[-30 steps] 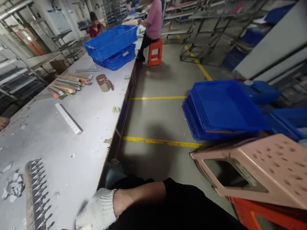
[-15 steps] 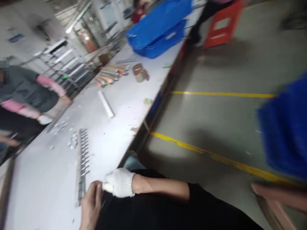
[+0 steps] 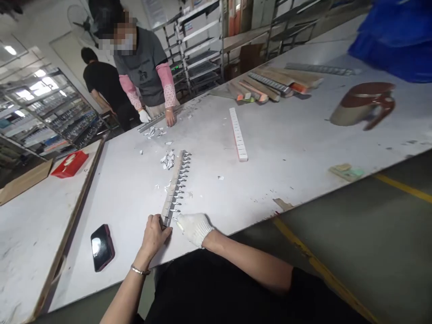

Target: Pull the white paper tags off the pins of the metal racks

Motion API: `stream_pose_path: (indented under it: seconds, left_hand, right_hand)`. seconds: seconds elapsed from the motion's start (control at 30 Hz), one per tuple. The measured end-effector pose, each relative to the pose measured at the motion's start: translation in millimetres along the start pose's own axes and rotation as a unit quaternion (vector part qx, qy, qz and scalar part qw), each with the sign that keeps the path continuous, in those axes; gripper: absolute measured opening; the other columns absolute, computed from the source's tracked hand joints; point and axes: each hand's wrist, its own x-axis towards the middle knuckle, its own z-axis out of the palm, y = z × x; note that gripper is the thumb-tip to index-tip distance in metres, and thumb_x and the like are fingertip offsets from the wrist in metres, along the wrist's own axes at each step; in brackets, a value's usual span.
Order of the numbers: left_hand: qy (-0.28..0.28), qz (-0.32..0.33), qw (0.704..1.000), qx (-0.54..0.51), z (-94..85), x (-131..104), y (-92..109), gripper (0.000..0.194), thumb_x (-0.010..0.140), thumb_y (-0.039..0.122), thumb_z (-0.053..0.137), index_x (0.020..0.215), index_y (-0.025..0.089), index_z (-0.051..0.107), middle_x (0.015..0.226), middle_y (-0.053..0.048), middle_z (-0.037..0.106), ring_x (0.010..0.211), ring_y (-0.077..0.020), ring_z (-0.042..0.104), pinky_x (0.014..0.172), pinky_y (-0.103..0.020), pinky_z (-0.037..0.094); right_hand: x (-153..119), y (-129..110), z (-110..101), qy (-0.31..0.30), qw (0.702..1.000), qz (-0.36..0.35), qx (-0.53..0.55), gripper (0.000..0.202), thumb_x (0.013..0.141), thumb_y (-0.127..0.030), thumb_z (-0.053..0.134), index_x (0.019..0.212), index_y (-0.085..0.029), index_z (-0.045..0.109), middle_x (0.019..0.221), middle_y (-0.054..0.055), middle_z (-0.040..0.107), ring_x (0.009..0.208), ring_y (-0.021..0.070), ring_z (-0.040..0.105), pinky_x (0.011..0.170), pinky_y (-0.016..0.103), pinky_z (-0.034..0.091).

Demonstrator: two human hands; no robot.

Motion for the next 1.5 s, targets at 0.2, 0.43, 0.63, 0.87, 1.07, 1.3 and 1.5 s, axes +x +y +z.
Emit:
stream_pose_path:
  seconds: [0.2, 0.43, 0.63, 0.87, 1.07, 1.3, 1.5]
  left_hand:
    - [0.005, -0.044, 0.997, -0.065, 13.2, -19.0, 3.0, 0.031, 0.085, 0.037, 0.060, 0.110, 0.017, 0.060, 0.096, -0.004, 0.057, 0.086, -0.0226, 0.060, 0.083, -0.038, 0.049]
    - [0.019, -0.028, 0.996, -0.081, 16.8, -21.7, 3.7, 0.023, 0.082, 0.033, 0.061, 0.101, 0.020, 0.060, 0.095, -0.004, 0.058, 0.088, -0.0230, 0.061, 0.079, -0.036, 0.050]
    - [0.025, -0.011, 0.996, -0.083, 21.2, -22.6, 3.3, 0.020, 0.081, 0.031, 0.062, 0.098, 0.020, 0.059, 0.093, -0.004, 0.058, 0.086, -0.0227, 0.061, 0.076, -0.035, 0.051]
    - [-0.027, 0.044, 0.987, -0.150, 5.1, 0.0, -8.4, 0.032, 0.091, 0.046, 0.060, 0.107, 0.019, 0.066, 0.094, -0.006, 0.065, 0.079, -0.0202, 0.062, 0.072, -0.033, 0.051]
    - [0.053, -0.024, 0.994, -0.091, -19.7, 151.4, 0.4, 0.027, 0.099, 0.030, 0.047, 0.104, 0.016, 0.069, 0.105, -0.011, 0.070, 0.098, -0.0212, 0.066, 0.091, -0.033, 0.049]
    - [0.027, -0.162, 0.984, -0.063, 1.5, 273.8, 29.7, 0.030, 0.094, 0.033, 0.063, 0.114, 0.011, 0.066, 0.124, -0.016, 0.066, 0.117, -0.0289, 0.062, 0.101, -0.048, 0.048]
    - [0.026, -0.182, 0.973, -0.141, -11.4, 256.3, 28.0, 0.024, 0.094, 0.029, 0.061, 0.111, 0.012, 0.061, 0.119, -0.017, 0.067, 0.114, -0.0267, 0.063, 0.097, -0.042, 0.049]
  right_hand:
    - [1.4, -15.1, 7.0, -0.035, 0.999, -0.004, -0.023, 0.027, 0.094, -0.011, 0.044, 0.104, -0.009, 0.069, 0.093, 0.020, 0.075, 0.086, 0.0314, 0.074, 0.067, 0.040, 0.057]
    - [13.2, -18.0, -1.6, -0.075, 0.995, -0.035, -0.047, 0.028, 0.092, -0.009, 0.044, 0.105, -0.012, 0.068, 0.096, 0.017, 0.076, 0.088, 0.0325, 0.075, 0.067, 0.043, 0.059]
    - [29.6, -17.4, -6.4, -0.126, 0.990, -0.044, -0.055, 0.010, 0.082, -0.014, 0.061, 0.088, -0.013, 0.070, 0.080, 0.015, 0.075, 0.080, 0.0324, 0.075, 0.070, 0.044, 0.059]
    - [24.5, 1.4, 0.4, -0.059, 0.996, -0.023, -0.063, 0.021, 0.094, -0.024, 0.050, 0.093, -0.020, 0.070, 0.090, 0.008, 0.078, 0.084, 0.0302, 0.076, 0.064, 0.037, 0.057]
    - [26.7, 38.4, 23.3, 0.096, 0.993, 0.032, 0.058, 0.037, 0.095, -0.032, 0.051, 0.131, -0.027, 0.061, 0.108, 0.003, 0.078, 0.095, 0.0249, 0.075, 0.080, 0.032, 0.055]
    - [29.6, 48.1, 51.8, 0.111, 0.985, 0.033, 0.132, 0.040, 0.090, -0.028, 0.051, 0.127, -0.030, 0.066, 0.117, 0.003, 0.077, 0.105, 0.0247, 0.073, 0.096, 0.031, 0.055]
    - [29.5, 56.1, 46.1, 0.105, 0.987, 0.017, 0.121, 0.040, 0.087, -0.027, 0.053, 0.124, -0.033, 0.065, 0.111, 0.000, 0.078, 0.100, 0.0226, 0.075, 0.091, 0.029, 0.058]
